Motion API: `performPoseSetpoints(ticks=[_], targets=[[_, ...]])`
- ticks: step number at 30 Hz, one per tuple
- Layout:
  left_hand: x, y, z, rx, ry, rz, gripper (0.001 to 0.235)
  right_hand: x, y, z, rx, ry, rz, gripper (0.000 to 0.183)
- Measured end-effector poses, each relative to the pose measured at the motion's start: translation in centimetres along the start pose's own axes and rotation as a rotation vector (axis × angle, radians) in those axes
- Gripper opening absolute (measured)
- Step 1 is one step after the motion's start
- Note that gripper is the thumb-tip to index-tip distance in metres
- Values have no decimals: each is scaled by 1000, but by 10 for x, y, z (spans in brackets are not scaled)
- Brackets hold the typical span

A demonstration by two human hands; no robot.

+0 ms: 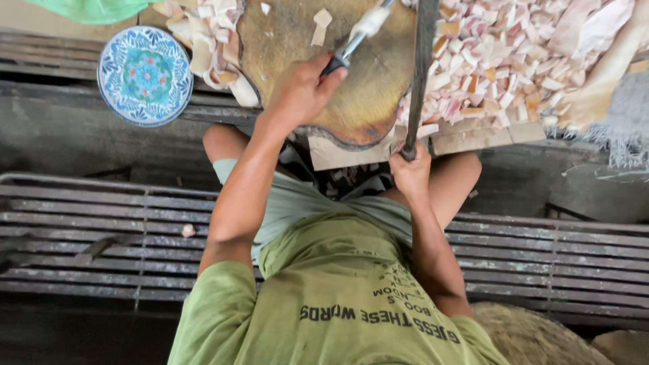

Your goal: The person uses a large knife to chop pieces of pork fat into smaller cubes on a wooden cutting board. The chopped pieces accumulate on the board as the person continues to slice the meat.

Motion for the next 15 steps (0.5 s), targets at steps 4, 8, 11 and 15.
performPoseSetpoints(ticks=[4,8,11,15], targets=[[7,-23,-18,-20,-107,-136,26,-3,9,-27,-52,297,-131,10],[34,-42,-25,-186,-440,-346,28,-8,42,-74,-38,576,-124,20],[43,-41,-19,-265,-712,-430,25,-15,69,-112,-62,651,-125,21],[27,-33,-3,-176,-610,-343,25,-25,77,-144,-130,586,-127,17]])
Point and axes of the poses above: each hand's wrist, its own y-axis towards the middle knuckle, its own x-axis out of the palm, z = x × y, the point moved 5 cm from there along y, towards the middle knuckle, and after that the axes turned 6 degrees about -x, right-handed, at the moved point
